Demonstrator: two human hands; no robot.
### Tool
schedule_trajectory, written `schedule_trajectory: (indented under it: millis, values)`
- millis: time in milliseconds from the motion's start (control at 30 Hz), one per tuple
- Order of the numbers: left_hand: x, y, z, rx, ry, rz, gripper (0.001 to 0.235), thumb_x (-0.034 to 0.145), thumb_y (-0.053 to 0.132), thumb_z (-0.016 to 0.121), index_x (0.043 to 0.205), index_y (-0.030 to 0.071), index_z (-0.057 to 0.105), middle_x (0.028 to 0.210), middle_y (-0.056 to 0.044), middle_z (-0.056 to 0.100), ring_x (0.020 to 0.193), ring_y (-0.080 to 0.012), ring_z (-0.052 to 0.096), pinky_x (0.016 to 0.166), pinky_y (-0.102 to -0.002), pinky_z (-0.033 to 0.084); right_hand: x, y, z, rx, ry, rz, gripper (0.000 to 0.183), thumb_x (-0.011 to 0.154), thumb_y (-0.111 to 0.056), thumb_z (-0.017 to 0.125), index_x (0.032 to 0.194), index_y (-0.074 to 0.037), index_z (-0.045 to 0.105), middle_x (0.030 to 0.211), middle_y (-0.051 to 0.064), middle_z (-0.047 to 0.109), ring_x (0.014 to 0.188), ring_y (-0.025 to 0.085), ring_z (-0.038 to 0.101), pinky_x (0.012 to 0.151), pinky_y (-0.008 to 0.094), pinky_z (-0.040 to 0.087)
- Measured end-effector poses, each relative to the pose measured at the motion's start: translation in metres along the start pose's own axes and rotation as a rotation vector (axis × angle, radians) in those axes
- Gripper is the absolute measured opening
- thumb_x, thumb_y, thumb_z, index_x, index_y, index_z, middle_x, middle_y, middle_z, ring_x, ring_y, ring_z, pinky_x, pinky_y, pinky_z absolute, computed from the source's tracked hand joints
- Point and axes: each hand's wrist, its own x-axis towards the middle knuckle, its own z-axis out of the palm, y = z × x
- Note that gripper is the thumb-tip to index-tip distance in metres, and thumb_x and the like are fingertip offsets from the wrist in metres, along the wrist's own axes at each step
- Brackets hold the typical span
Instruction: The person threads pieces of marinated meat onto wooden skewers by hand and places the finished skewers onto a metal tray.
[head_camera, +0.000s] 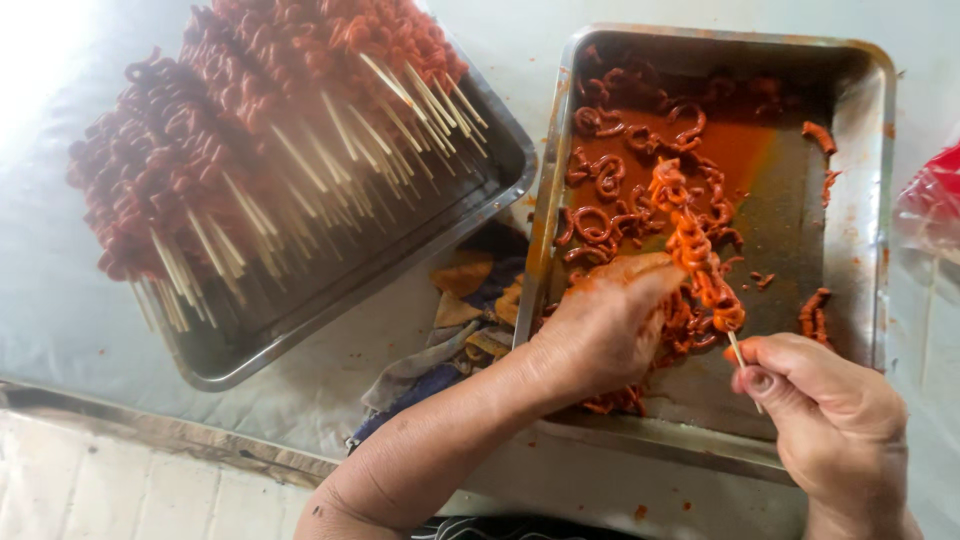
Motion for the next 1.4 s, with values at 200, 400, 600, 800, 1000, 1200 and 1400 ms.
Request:
schedule_trajectory:
  millis: [200, 400, 600, 800, 1000, 1200, 1400]
  values:
    - [-0.007, -0.001, 0.009, 0.361, -0.162, 0.14, 0.062, 0.08, 0.018, 0.073, 0.137, 0.003, 0.054, 0.147, -0.028, 0.048, 0.139, -0.0458, 0.044, 0.116, -0.056, 0.036, -0.001, 0.032, -0.026, 0.692, -0.028, 0.199, 0.022, 0.092, 0.009, 0.069, 0.113, 0.016, 0.07, 0.098, 0.027, 0.071, 0.083, 0.028, 0.064, 0.069, 0.035, 0.049]
    - [-0.009, -0.002, 0.01, 0.452, -0.163, 0.178, 0.065, 0.081, 0.02, 0.071, 0.141, 0.004, 0.053, 0.149, -0.029, 0.047, 0.138, -0.047, 0.043, 0.117, -0.057, 0.033, 0.001, 0.038, -0.035, 0.827, -0.059, 0.22, 0.024, 0.093, 0.006, 0.069, 0.113, 0.019, 0.071, 0.095, 0.029, 0.071, 0.079, 0.029, 0.06, 0.065, 0.034, 0.044]
    - [-0.012, -0.012, 0.018, 0.503, -0.157, 0.191, 0.065, 0.083, 0.021, 0.069, 0.144, 0.004, 0.052, 0.151, -0.027, 0.048, 0.141, -0.0446, 0.043, 0.117, -0.057, 0.033, -0.002, 0.051, -0.041, 0.856, -0.081, 0.203, 0.022, 0.093, 0.008, 0.07, 0.113, 0.018, 0.07, 0.098, 0.03, 0.071, 0.081, 0.032, 0.062, 0.068, 0.038, 0.047]
    - [-0.007, -0.02, 0.035, 0.454, -0.356, 0.106, 0.069, 0.09, 0.036, 0.063, 0.151, 0.014, 0.039, 0.164, -0.028, 0.023, 0.153, -0.0481, 0.02, 0.124, -0.06, 0.016, -0.002, 0.112, -0.071, 0.401, -0.156, 0.189, 0.026, 0.099, -0.005, 0.064, 0.118, 0.012, 0.065, 0.088, 0.021, 0.068, 0.08, 0.024, 0.065, 0.071, 0.034, 0.052]
    - [-0.009, -0.024, 0.035, 0.402, -0.442, 0.03, 0.088, 0.085, 0.056, 0.068, 0.156, 0.018, 0.031, 0.167, -0.025, 0.014, 0.154, -0.0484, 0.008, 0.124, -0.06, 0.004, 0.034, 0.131, -0.062, -0.201, -0.242, 0.051, 0.04, 0.099, -0.022, 0.07, 0.125, 0.008, 0.067, 0.074, 0.009, 0.065, 0.052, 0.009, 0.049, 0.046, 0.024, 0.042]
    - [-0.003, -0.043, 0.059, 0.217, -0.498, -0.017, 0.095, 0.083, 0.047, 0.073, 0.161, 0.018, 0.027, 0.172, -0.026, 0.008, 0.139, -0.0426, 0.043, 0.114, -0.05, 0.037, 0.068, 0.001, 0.018, -0.369, -0.32, -0.051, 0.034, 0.098, -0.016, 0.071, 0.127, 0.004, 0.073, 0.071, 0.009, 0.058, 0.054, 0.013, 0.048, 0.045, 0.027, 0.041]
    - [0.011, -0.074, 0.104, 0.281, -0.405, 0.094, 0.091, 0.08, 0.048, 0.078, 0.152, 0.013, 0.034, 0.159, -0.025, 0.033, 0.137, -0.0397, 0.051, 0.11, -0.049, 0.043, 0.082, -0.182, 0.157, -0.501, -0.248, -0.455, 0.015, 0.094, 0.0, 0.066, 0.106, 0.004, 0.074, 0.082, 0.013, 0.072, 0.064, 0.015, 0.065, 0.055, 0.027, 0.049]
